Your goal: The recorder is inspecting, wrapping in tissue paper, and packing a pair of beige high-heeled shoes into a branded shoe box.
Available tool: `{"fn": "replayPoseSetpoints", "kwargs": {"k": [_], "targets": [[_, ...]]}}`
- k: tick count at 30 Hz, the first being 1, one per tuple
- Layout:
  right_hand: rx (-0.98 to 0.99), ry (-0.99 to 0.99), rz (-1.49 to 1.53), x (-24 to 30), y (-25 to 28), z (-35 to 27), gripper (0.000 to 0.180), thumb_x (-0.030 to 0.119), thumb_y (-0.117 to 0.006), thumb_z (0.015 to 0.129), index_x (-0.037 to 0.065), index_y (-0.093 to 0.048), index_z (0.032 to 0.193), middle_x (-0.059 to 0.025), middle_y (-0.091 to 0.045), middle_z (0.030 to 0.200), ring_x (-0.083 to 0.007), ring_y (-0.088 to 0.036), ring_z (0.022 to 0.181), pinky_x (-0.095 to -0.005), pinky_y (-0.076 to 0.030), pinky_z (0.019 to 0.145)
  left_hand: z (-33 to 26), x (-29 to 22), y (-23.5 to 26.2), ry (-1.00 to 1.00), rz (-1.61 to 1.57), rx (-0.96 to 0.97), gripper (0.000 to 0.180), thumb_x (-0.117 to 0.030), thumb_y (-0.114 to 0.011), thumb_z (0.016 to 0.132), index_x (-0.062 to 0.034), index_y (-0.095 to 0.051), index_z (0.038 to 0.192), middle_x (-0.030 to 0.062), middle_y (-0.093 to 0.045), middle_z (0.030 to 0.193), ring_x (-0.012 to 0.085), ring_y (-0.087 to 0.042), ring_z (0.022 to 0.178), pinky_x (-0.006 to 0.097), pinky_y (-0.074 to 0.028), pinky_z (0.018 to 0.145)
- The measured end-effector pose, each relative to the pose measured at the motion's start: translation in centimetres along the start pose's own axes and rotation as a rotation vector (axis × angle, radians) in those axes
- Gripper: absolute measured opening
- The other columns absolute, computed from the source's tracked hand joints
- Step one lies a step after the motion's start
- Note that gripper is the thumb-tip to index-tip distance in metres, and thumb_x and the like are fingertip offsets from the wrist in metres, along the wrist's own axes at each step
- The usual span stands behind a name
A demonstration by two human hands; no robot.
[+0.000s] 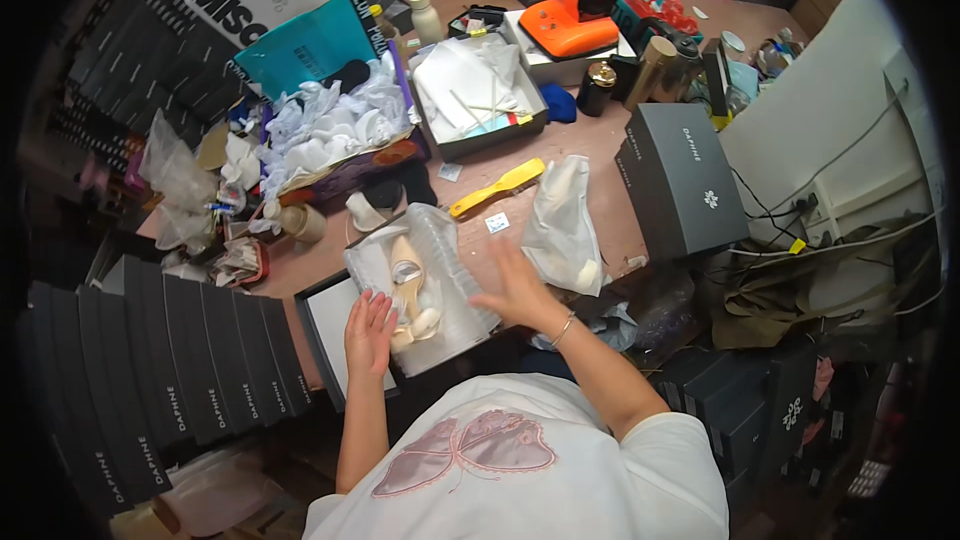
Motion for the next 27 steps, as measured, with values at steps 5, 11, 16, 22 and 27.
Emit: {"fn": "replayPoseSetpoints", "kwargs": {"k": [5, 11, 16, 22, 27], "targets": [[0.040, -0.579, -0.130, -17.3, -1.8, -4.0, 0.077, 0.039, -0.073, 0.074, -0.001, -0.043, 0.132, -0.0277, -0.059, 0.113, -0.0423, -0.057, 0.105, -0.0435, -0.045, 0.091, -2.0, 0.6, -2.9, -0.105, 0.192, 0.030, 0.026, -0.014, -0.054, 0.096, -0.0004, -0.052, 0.118, 0.0105, -0.059, 0.110, 0.0182, -0.059, 0.100, 0.031, -0.046, 0.094], [-0.113, -0.708, 0.504, -18.9, -2.9, -3.5, 0.037, 0.014, -0.056, 0.080, -0.004, -0.058, 0.112, -0.0142, -0.067, 0.090, -0.0265, -0.065, 0.082, -0.0368, -0.052, 0.074, -5.6, 2.3, -10.2, -0.369, 0.696, 0.381, 0.055, -0.018, -0.068, 0.086, 0.0011, -0.044, 0.132, 0.0131, -0.052, 0.126, 0.0235, -0.051, 0.119, 0.035, -0.040, 0.102], [-0.152, -0.241, 0.564, 0.6, 0.7, -1.0, 0.047, 0.011, -0.054, 0.084, -0.003, -0.042, 0.127, -0.0220, -0.056, 0.111, -0.0331, -0.056, 0.105, -0.0363, -0.042, 0.092, -5.9, 3.3, -12.1, -0.416, 0.526, 0.299, 0.060, -0.022, -0.071, 0.083, -0.0006, -0.044, 0.132, 0.0112, -0.051, 0.129, 0.0217, -0.049, 0.120, 0.036, -0.036, 0.104], [-0.225, 0.273, 0.176, 12.0, 8.9, 4.7, 0.049, 0.019, -0.065, 0.082, 0.004, -0.050, 0.126, -0.0193, -0.045, 0.131, -0.0394, -0.038, 0.127, -0.0525, -0.029, 0.104, -4.2, -2.6, -5.6, -0.126, -0.090, 0.269, 0.028, -0.015, -0.061, 0.091, 0.0010, -0.059, 0.113, 0.0097, -0.062, 0.113, 0.0194, -0.062, 0.099, 0.032, -0.050, 0.086], [0.114, 0.533, -0.013, 19.4, -0.3, 3.1, 0.031, 0.020, -0.066, 0.079, 0.006, -0.061, 0.106, -0.0091, -0.048, 0.134, -0.0343, -0.029, 0.137, -0.0645, -0.013, 0.108, -4.5, -2.1, -0.8, -0.073, -0.163, 0.097, 0.047, -0.034, -0.037, 0.099, 0.0003, -0.046, 0.130, 0.0172, -0.057, 0.122, 0.0272, -0.060, 0.106, 0.040, -0.050, 0.092]]}}
Point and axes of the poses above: each hand's wrist, its own z-axis towards the middle knuckle, its own y-axis out of the back of the hand, x = y × z, the point moved 6 cm from there along z, towards the middle knuckle
